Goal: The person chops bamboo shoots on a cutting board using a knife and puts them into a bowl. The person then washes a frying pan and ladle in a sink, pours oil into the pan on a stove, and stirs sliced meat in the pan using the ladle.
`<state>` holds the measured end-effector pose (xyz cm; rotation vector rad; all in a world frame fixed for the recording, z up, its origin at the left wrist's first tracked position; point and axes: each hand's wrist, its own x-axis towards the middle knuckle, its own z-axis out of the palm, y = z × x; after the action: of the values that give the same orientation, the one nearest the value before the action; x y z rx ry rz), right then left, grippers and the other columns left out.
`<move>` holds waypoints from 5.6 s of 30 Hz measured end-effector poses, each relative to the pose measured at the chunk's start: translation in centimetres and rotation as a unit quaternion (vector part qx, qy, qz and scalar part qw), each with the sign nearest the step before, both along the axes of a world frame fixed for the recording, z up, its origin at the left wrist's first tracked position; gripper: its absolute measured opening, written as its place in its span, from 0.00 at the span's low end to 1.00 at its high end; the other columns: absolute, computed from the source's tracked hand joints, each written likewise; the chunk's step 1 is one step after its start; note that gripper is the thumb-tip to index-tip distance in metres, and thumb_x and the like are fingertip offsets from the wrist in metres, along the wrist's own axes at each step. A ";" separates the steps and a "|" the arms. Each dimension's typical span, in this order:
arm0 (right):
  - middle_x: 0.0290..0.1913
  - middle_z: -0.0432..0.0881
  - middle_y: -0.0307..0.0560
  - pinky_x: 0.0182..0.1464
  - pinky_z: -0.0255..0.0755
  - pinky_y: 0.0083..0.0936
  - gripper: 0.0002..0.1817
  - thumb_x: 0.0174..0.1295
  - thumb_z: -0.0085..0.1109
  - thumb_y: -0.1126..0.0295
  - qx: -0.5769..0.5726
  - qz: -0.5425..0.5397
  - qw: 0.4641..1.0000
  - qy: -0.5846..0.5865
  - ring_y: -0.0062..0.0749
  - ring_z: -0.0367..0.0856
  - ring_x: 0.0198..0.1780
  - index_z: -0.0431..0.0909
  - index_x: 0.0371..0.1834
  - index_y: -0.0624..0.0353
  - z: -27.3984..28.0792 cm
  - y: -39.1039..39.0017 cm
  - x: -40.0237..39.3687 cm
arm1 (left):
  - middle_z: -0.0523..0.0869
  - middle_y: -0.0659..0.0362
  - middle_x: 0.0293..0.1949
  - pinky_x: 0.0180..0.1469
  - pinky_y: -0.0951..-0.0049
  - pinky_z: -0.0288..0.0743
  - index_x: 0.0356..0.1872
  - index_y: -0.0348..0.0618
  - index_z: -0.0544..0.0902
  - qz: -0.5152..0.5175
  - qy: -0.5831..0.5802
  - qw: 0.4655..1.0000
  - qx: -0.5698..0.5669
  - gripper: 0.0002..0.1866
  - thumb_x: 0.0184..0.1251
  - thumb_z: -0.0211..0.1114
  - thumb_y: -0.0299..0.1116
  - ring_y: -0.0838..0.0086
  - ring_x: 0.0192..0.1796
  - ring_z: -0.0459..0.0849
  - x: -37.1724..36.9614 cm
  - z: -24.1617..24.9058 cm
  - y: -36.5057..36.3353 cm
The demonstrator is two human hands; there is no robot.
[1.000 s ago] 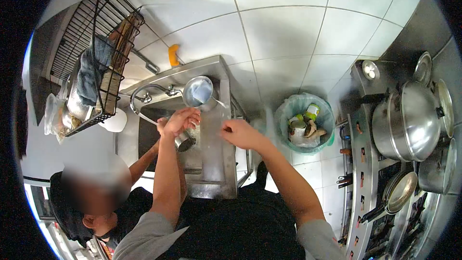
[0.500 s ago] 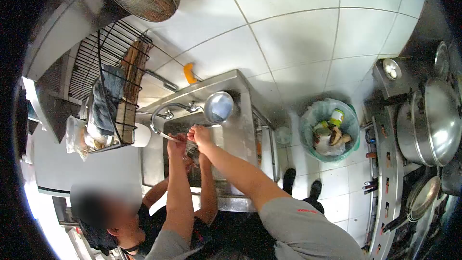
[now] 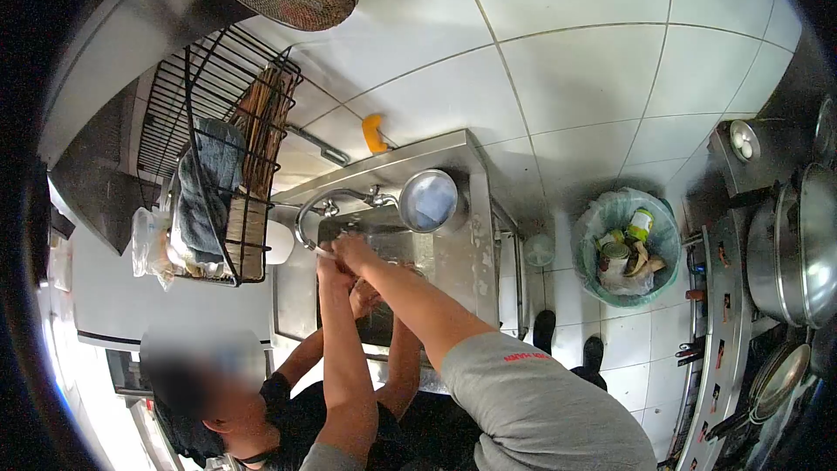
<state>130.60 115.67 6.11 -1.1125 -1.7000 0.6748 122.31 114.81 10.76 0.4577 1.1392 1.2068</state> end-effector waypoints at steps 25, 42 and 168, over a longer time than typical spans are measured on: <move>0.53 0.77 0.53 0.57 0.70 0.48 0.20 0.56 0.68 0.66 -0.206 -0.327 0.920 0.072 0.53 0.76 0.59 0.76 0.50 0.60 3.8 -60.6 28.3 | 0.79 0.41 0.25 0.34 0.52 0.72 0.27 0.30 0.77 -0.391 0.702 0.401 0.440 0.11 0.57 0.65 0.31 0.48 0.28 0.80 22.3 1.0 -10.2; 0.49 0.85 0.66 0.59 0.78 0.44 0.24 0.57 0.72 0.58 -0.464 -0.791 0.340 0.207 0.58 0.82 0.56 0.83 0.50 0.64 -18.9 -113.3 4.2 | 0.79 0.35 0.59 0.59 0.47 0.79 0.56 0.29 0.75 -0.652 0.442 0.192 0.586 0.37 0.60 0.74 0.53 0.45 0.62 0.81 60.7 -6.9 -92.4; 0.56 0.83 0.51 0.53 0.81 0.29 0.16 0.77 0.50 0.74 -0.248 0.182 0.930 0.201 0.31 0.84 0.53 0.71 0.65 0.65 12.1 -26.5 20.2 | 0.74 0.62 0.14 0.18 0.71 0.66 0.19 0.44 0.74 -0.208 0.222 0.952 -0.045 0.18 0.68 0.70 0.34 0.76 0.13 0.73 -2.0 5.4 -33.8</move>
<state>150.81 89.19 18.25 -0.9023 -1.4159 1.5251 120.36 80.99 16.15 0.8818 1.3842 0.6945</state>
